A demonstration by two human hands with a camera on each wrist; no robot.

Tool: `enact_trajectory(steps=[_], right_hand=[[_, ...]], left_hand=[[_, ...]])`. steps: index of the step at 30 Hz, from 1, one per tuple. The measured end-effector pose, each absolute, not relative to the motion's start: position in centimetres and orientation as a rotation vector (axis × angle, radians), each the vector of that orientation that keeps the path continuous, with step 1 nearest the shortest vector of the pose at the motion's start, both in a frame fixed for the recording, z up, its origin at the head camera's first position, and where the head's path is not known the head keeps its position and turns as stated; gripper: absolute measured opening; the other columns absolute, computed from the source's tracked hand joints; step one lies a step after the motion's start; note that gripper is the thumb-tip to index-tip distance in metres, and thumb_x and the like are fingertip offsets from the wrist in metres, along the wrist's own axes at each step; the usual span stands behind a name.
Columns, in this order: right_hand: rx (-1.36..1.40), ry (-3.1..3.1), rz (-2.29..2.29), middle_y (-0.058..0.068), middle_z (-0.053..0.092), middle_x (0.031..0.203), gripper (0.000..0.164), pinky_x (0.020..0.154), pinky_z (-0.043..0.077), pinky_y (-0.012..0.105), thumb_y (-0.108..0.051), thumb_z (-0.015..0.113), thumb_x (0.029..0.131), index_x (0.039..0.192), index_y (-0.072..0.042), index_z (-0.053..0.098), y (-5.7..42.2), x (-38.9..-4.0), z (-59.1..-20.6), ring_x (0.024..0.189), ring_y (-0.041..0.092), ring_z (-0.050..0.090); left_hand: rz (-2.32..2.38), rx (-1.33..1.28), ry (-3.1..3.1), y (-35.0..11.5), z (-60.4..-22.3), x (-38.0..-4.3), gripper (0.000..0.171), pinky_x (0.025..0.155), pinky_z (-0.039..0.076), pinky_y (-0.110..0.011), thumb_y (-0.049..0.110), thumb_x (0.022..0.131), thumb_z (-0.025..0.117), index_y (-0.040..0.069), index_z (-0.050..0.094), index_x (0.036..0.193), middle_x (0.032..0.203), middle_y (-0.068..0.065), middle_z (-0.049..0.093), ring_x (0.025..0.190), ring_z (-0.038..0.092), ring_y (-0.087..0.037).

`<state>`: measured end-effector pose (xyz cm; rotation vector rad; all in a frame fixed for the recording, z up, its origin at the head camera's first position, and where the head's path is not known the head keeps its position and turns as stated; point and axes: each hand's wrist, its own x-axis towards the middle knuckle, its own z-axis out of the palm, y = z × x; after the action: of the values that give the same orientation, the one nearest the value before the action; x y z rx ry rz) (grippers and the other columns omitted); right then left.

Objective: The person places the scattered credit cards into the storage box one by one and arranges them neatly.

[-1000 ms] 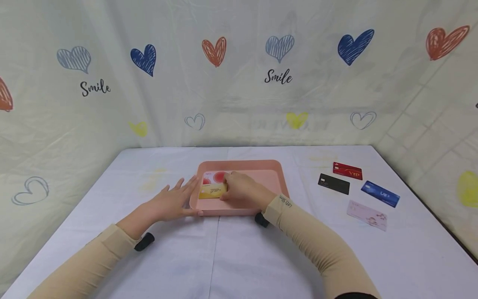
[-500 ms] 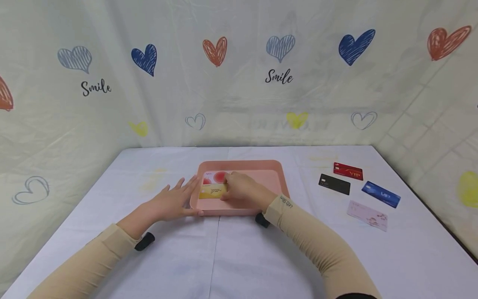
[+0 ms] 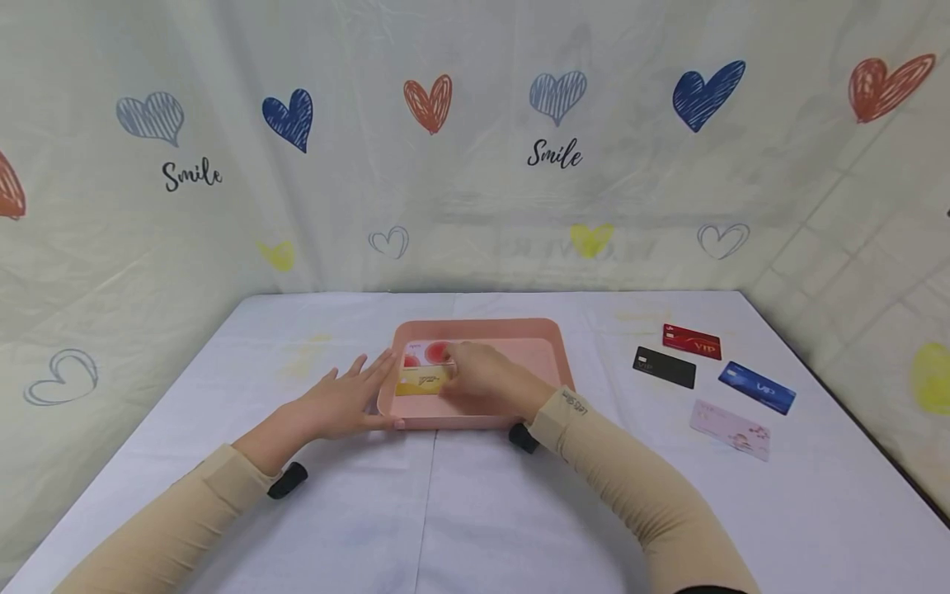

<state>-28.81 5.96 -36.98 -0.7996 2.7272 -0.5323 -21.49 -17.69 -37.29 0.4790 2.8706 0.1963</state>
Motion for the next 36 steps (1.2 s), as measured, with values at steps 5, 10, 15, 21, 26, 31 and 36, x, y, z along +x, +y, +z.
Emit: enact_trajectory(steps=[5,10,15,21,26,31,36], right_hand=[[-0.865,2.751,-0.565,0.004,0.069,0.099,0.047,0.074,0.053,0.031,-0.027,0.081,0.091,0.131,-0.008,0.065,6.3,-28.5,-36.1,0.081,0.018,0.060],[-0.925,2.741,-0.616,0.007,0.070,0.113,0.043,0.080,0.056,0.033,-0.023,0.079,0.093,0.131,-0.008,0.065,6.7,-28.0,-35.0,0.091,0.018,0.064],[-0.986,2.749,-0.660,0.005,0.069,0.105,0.042,0.076,0.055,0.031,-0.022,0.078,0.094,0.132,-0.006,0.066,7.6,-27.3,-33.9,0.089,0.018,0.063],[-0.999,2.771,-0.718,0.002,0.067,0.099,0.040,0.071,0.053,0.031,-0.022,0.077,0.095,0.129,-0.005,0.067,9.2,-26.8,-33.0,0.084,0.017,0.062],[-1.034,2.811,-0.757,0.002,0.068,0.096,0.035,0.070,0.053,0.032,-0.020,0.077,0.094,0.125,-0.006,0.069,10.7,-26.6,-32.6,0.080,0.016,0.062],[-1.044,2.868,-0.738,-0.003,0.068,0.093,0.031,0.069,0.051,0.032,-0.021,0.075,0.095,0.123,-0.008,0.070,12.0,-26.6,-32.4,0.075,0.013,0.061],[-0.990,2.848,-0.781,-0.001,0.067,0.094,0.031,0.068,0.052,0.034,-0.021,0.072,0.098,0.125,-0.006,0.070,13.3,-26.6,-32.0,0.077,0.017,0.060]], left_hand=[[0.208,0.485,2.864,-17.7,-37.2,-21.4,0.111,0.115,0.015,-0.072,0.074,0.088,0.062,0.014,0.010,0.166,0.172,-0.004,0.009,0.154,0.013,-0.044],[0.206,0.485,2.865,-17.6,-37.2,-21.3,0.111,0.115,0.016,-0.072,0.073,0.088,0.062,0.014,0.010,0.166,0.172,-0.004,0.009,0.154,0.014,-0.044],[0.209,0.458,2.863,-17.6,-37.1,-21.2,0.111,0.116,0.015,-0.071,0.073,0.088,0.062,0.015,0.009,0.166,0.172,-0.004,0.009,0.154,0.013,-0.044],[0.206,0.457,2.865,-17.5,-37.1,-21.3,0.111,0.116,0.014,-0.071,0.073,0.088,0.063,0.015,0.009,0.166,0.172,-0.004,0.009,0.154,0.013,-0.043],[0.213,0.458,2.867,-17.6,-37.1,-21.3,0.112,0.116,0.014,-0.071,0.073,0.088,0.063,0.014,0.010,0.166,0.172,-0.004,0.010,0.154,0.012,-0.044],[0.222,0.468,2.866,-17.7,-37.2,-21.3,0.112,0.116,0.014,-0.071,0.073,0.087,0.063,0.013,0.011,0.166,0.172,-0.005,0.010,0.154,0.012,-0.044],[0.222,0.472,2.863,-17.6,-37.2,-21.4,0.112,0.116,0.014,-0.071,0.073,0.088,0.063,0.013,0.010,0.166,0.172,-0.004,0.010,0.154,0.012,-0.044]])
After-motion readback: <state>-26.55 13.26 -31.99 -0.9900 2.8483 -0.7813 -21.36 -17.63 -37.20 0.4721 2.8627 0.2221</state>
